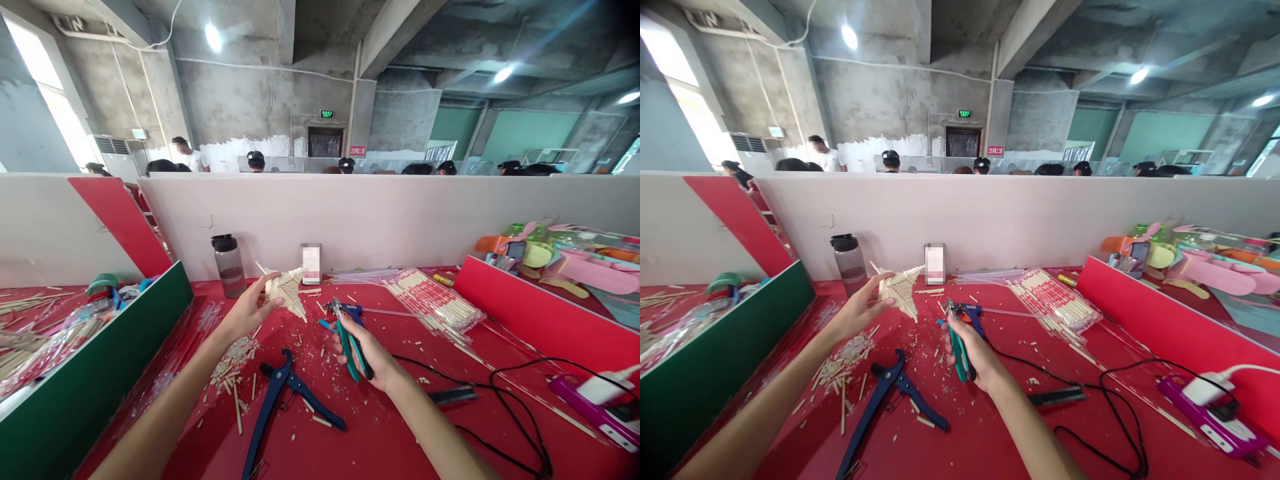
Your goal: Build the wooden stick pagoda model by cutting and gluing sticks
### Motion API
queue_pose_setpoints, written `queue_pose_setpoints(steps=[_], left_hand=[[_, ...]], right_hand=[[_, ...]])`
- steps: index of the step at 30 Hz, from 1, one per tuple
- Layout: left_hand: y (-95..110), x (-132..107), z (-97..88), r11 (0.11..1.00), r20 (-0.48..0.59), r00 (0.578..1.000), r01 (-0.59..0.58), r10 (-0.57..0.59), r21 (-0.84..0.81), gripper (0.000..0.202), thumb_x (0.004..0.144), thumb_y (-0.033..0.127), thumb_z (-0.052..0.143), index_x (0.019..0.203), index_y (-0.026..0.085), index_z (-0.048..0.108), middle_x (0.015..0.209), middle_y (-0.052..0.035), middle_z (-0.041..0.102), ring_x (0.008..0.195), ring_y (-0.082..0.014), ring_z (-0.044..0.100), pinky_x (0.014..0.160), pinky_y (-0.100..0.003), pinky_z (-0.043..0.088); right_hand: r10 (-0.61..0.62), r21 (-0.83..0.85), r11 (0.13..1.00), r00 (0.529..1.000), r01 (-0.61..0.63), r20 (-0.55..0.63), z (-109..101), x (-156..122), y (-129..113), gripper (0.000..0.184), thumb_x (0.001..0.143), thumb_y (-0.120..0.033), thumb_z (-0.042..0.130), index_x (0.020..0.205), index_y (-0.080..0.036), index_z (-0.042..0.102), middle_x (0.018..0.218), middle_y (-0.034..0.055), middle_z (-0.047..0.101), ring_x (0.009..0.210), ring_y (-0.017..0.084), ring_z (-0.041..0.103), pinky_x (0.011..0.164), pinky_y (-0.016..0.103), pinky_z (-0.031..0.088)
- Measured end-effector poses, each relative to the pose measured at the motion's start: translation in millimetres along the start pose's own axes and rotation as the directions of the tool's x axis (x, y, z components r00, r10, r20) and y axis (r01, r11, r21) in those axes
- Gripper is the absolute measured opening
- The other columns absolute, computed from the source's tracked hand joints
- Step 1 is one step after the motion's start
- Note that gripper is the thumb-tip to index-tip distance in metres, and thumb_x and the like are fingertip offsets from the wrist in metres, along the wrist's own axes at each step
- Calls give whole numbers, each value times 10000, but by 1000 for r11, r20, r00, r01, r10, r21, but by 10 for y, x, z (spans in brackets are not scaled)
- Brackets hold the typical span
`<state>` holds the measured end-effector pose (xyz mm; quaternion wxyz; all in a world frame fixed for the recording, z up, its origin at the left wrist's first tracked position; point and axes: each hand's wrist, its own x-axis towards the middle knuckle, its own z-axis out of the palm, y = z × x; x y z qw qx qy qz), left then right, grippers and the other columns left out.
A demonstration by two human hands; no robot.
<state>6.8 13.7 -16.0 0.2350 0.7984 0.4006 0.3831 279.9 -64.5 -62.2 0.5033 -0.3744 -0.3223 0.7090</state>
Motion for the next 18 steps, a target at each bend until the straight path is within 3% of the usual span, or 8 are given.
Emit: queue_pose_setpoints(steps=[3, 6, 9, 12, 15, 18], left_hand=[[-30, -7, -10, 999, 16, 1000, -11, 11, 44, 588, 908, 491, 603, 1440, 286, 458, 1392, -86, 603, 1112, -279, 657, 1006, -449, 509], [-59, -24, -7, 996, 48, 999, -25, 21, 82, 666, 892, 482, 629, 1494, 300, 408, 1442, -102, 558, 1186, -300, 617, 1019, -457, 499], [-99, -44, 22, 997, 73, 997, -34, 29, 69, 827, 873, 469, 665, 1574, 308, 258, 1497, -113, 501, 1263, -319, 569, 1051, -460, 471], [-164, -60, 76, 999, 58, 998, -27, 28, -27, 983, 851, 446, 700, 1608, 284, 94, 1389, -130, 590, 1166, -300, 633, 1028, -465, 485], [-228, -69, 122, 995, 49, 999, 8, -4, -97, 1084, 835, 423, 726, 1603, 296, -29, 1268, -115, 654, 996, -255, 691, 967, -485, 521], [-262, -78, 143, 990, 35, 998, 53, -49, -132, 1146, 811, 392, 762, 1596, 303, -69, 1288, -141, 634, 949, -244, 704, 932, -490, 536]], right_hand=[[9, 147, 989, 1000, -12, 24, -11, 0, -45, 278, 875, -438, 600, 866, -172, 682, 650, 5, 590, 564, 138, 532, 474, 234, 404], [6, 171, 985, 1000, -9, 16, -29, 22, -43, 211, 866, -368, 623, 869, -167, 685, 663, 16, 605, 582, 146, 546, 499, 245, 422], [19, 189, 982, 1000, -21, 14, -46, 38, -31, 332, 915, -472, 570, 869, -166, 689, 668, 29, 605, 589, 153, 544, 500, 250, 417], [-5, 210, 978, 1000, 5, -1, -60, 35, -40, 443, 956, -536, 455, 862, -175, 693, 654, 36, 591, 583, 166, 543, 503, 263, 417], [-1, 164, 987, 1000, 2, -8, -69, 34, -50, 356, 931, -499, 541, 848, -186, 691, 667, 36, 603, 592, 167, 547, 518, 267, 424], [-6, 96, 995, 1000, 6, -2, -70, 54, -29, 343, 857, -527, 690, 812, -186, 685, 670, 22, 591, 579, 145, 519, 488, 247, 403]])
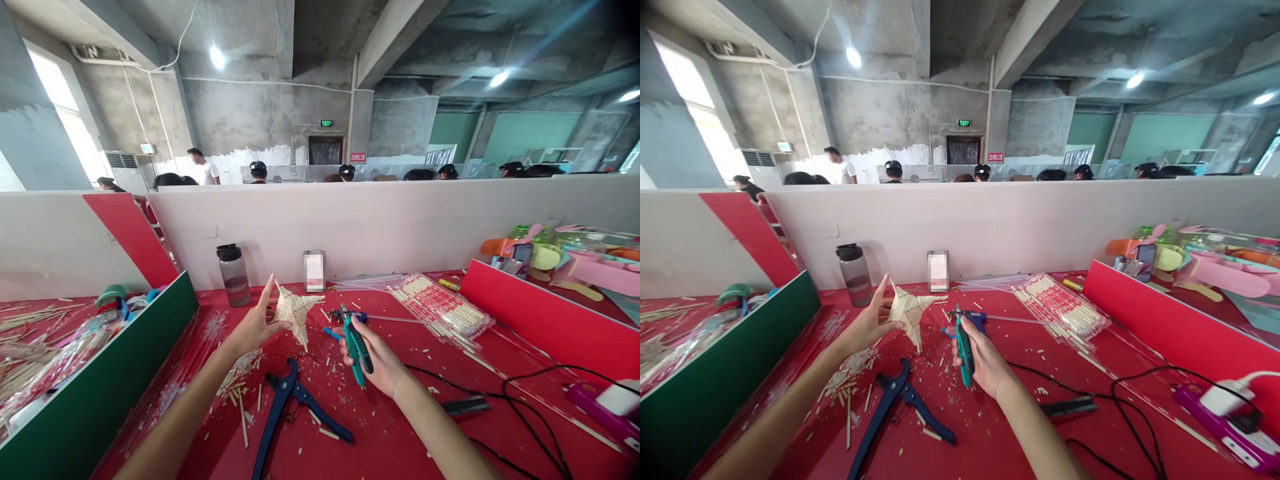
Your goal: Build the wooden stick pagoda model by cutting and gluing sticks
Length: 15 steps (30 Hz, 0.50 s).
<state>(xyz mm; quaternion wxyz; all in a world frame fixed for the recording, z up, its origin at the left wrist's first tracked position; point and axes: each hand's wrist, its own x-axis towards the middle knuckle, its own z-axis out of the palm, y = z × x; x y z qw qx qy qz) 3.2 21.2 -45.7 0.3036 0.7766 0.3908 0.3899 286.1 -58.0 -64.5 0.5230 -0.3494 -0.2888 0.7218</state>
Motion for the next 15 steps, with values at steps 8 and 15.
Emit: queue_pose_setpoints(steps=[8, 15], left_hand=[[-91, -8, 46, 985, -34, 999, 9, -15, -170, 1030, 747, 374, 827, 1497, 305, 126, 1301, -152, 612, 1008, -256, 712, 943, -494, 544], [-169, 25, 15, 982, -43, 998, 42, -51, -182, 744, 729, 427, 834, 1267, 230, 360, 1260, -154, 635, 1052, -266, 694, 952, -474, 531]], right_hand=[[-132, 21, 991, 991, 132, 11, -21, 67, 68, 311, 641, -355, 920, 770, -165, 711, 687, 13, 586, 579, 95, 475, 368, 174, 259], [-233, -84, 970, 971, 229, -47, -49, 65, 76, 357, 642, -455, 897, 612, -183, 666, 862, 53, 691, 956, 222, 631, 874, 364, 540]])
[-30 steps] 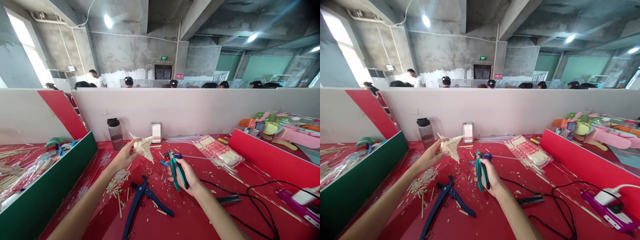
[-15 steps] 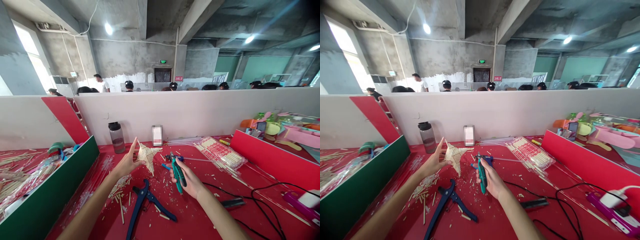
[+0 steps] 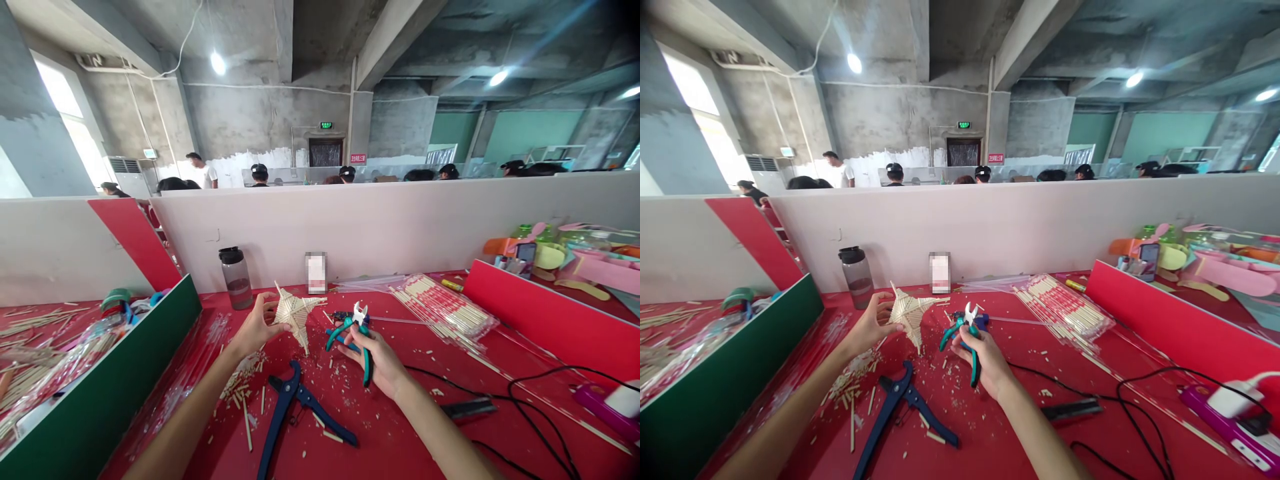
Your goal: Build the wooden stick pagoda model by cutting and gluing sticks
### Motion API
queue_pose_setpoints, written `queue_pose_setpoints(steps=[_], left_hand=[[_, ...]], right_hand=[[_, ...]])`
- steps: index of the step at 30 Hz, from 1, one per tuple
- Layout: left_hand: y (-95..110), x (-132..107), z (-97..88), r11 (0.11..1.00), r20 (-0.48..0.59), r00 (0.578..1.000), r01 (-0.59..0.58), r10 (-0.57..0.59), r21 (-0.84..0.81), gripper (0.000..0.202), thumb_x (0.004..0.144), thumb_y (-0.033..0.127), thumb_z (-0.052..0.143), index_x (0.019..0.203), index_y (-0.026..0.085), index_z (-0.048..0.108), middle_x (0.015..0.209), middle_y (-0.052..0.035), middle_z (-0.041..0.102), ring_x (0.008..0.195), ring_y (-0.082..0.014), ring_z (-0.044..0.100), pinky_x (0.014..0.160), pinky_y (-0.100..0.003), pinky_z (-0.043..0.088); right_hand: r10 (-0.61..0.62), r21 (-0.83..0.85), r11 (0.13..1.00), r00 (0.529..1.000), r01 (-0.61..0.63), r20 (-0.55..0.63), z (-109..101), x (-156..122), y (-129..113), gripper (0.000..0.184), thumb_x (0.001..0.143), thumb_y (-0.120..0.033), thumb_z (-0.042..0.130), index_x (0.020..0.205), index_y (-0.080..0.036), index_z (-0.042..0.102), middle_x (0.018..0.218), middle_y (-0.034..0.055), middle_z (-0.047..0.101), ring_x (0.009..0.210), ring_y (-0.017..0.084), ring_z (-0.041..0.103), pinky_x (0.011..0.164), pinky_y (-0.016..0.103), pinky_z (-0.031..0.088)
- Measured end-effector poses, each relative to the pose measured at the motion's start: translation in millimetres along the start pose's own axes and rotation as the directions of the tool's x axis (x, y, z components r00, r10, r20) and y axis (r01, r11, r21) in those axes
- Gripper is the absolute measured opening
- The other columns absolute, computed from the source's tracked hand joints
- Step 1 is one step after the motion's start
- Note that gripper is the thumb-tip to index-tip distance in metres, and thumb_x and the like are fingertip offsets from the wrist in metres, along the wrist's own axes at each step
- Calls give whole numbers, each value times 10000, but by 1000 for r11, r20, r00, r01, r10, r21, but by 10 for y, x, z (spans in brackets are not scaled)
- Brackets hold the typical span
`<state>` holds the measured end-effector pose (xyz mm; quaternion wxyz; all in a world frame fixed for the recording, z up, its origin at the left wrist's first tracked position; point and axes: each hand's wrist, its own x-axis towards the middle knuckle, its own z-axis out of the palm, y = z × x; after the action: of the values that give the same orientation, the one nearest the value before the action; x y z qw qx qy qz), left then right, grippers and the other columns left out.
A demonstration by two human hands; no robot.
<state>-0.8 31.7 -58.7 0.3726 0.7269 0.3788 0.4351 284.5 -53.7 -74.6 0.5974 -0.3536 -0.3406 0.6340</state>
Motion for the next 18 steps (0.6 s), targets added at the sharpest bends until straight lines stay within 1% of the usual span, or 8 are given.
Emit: queue_pose_setpoints(steps=[2, 4, 6, 8, 10, 12, 15, 18], left_hand=[[-5, 10, -16, 1000, 2, 1000, 8, -8, 21, 731, 733, 448, 825, 1285, 211, 409, 1271, -154, 638, 1114, -287, 670, 991, -489, 508], [-9, 18, -30, 999, 11, 1000, 18, -18, 30, 705, 745, 459, 810, 1294, 188, 460, 1255, -151, 657, 1146, -304, 653, 1021, -503, 488], [-13, 23, -44, 999, 29, 999, 22, -23, 27, 673, 757, 457, 799, 1287, 163, 506, 1246, -154, 672, 1155, -317, 647, 1034, -509, 479], [-14, 23, -58, 1000, 48, 999, 24, -25, 20, 671, 767, 455, 790, 1299, 146, 524, 1266, -161, 672, 1165, -329, 643, 1036, -506, 479], [-5, 18, -73, 1000, 62, 998, 24, -24, 13, 697, 772, 458, 784, 1336, 144, 518, 1303, -166, 660, 1188, -341, 632, 1036, -494, 482], [14, 9, -86, 1000, 73, 997, 25, -26, 11, 713, 779, 460, 778, 1368, 157, 513, 1345, -159, 640, 1226, -350, 608, 1052, -481, 471], [39, -9, -97, 999, 100, 994, 42, -42, -7, 686, 807, 456, 754, 1389, 185, 512, 1398, -139, 607, 1270, -347, 573, 1090, -470, 436], [15, -22, -85, 998, 129, 990, 60, -55, -34, 676, 802, 435, 765, 1382, 197, 512, 1381, -131, 614, 1253, -333, 581, 1089, -464, 434]], right_hand=[[-25, 47, 999, 999, 23, 47, 15, -14, -37, 384, 670, -476, 870, 592, -190, 625, 1009, 71, 705, 1115, 262, 601, 966, 406, 490], [-28, 111, 994, 995, 17, 97, 30, -28, -82, 395, 708, -510, 831, 624, -203, 597, 1096, 80, 702, 1188, 290, 579, 989, 442, 463], [-46, 150, 988, 988, 23, 148, 29, -37, -114, 397, 740, -550, 791, 675, -218, 584, 1071, 78, 700, 1175, 301, 592, 993, 472, 450], [-83, 105, 992, 981, 65, 178, 9, -40, -116, 391, 773, -572, 755, 728, -224, 584, 1039, 70, 684, 1157, 299, 598, 1004, 475, 439], [-86, -34, 995, 978, 94, 189, -17, -46, -90, 388, 811, -592, 709, 783, -223, 592, 1045, 62, 657, 1158, 292, 586, 1015, 464, 428], [-33, -249, 964, 975, 88, 218, -28, -61, -52, 389, 843, -611, 660, 854, -226, 611, 1063, 52, 632, 1132, 279, 577, 1013, 447, 423], [41, -551, 824, 957, 131, 289, 18, -104, -5, 373, 875, -608, 614, 981, -251, 622, 1019, 28, 609, 997, 240, 578, 962, 398, 441], [-5, -664, 715, 951, 219, 308, 102, -138, 37, 362, 912, -606, 541, 1017, -263, 591, 943, 12, 581, 893, 218, 559, 880, 346, 460]])
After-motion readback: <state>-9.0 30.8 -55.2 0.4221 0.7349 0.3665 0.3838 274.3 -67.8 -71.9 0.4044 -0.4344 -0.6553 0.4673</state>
